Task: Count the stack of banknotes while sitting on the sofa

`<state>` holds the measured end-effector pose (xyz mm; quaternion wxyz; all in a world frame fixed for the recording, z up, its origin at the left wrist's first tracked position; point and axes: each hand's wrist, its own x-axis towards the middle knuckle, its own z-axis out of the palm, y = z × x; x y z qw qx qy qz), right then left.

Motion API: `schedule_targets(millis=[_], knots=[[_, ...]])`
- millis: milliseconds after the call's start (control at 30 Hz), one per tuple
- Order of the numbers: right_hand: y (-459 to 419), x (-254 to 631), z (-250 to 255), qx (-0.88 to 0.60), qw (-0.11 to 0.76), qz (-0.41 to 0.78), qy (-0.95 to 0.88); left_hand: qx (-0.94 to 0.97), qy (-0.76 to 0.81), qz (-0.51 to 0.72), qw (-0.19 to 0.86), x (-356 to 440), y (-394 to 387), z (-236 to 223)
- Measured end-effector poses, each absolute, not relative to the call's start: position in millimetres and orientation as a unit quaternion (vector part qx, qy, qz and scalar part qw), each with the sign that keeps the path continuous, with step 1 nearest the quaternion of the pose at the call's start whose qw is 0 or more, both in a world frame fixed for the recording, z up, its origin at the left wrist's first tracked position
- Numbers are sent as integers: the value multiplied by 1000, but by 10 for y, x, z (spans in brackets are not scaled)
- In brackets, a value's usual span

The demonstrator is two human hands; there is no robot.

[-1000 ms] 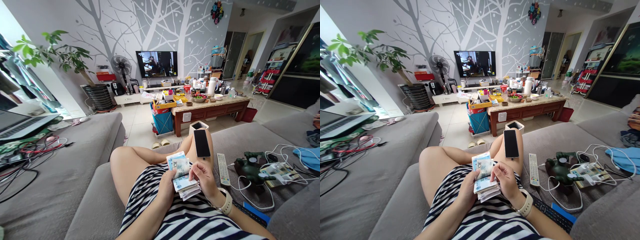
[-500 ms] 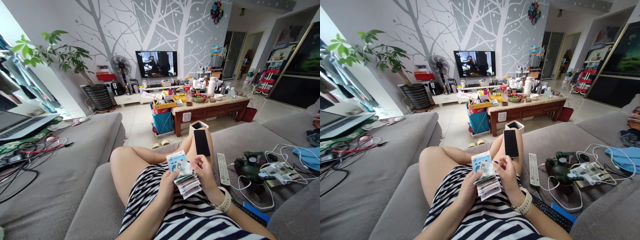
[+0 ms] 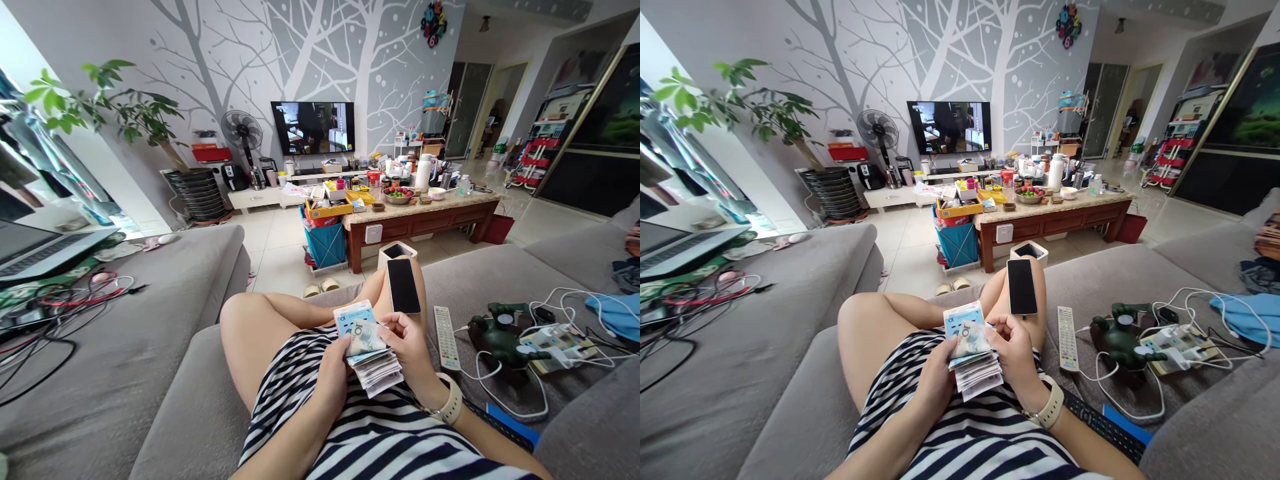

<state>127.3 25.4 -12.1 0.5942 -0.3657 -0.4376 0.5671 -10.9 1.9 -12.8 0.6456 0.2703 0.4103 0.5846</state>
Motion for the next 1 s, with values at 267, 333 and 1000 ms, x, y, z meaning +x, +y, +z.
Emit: schedule_targets(millis=[267,333,1000], knots=[[228,1275,-109,-338,600,570,-449,251,417,587,647,-102,35,-139],[217,1275,-101,-331,599,569,-456,264,417,582,646,-105,27,-135],[174,1295,-71,-313,561,621,-449,279,427,590,625,-117,42,-190]])
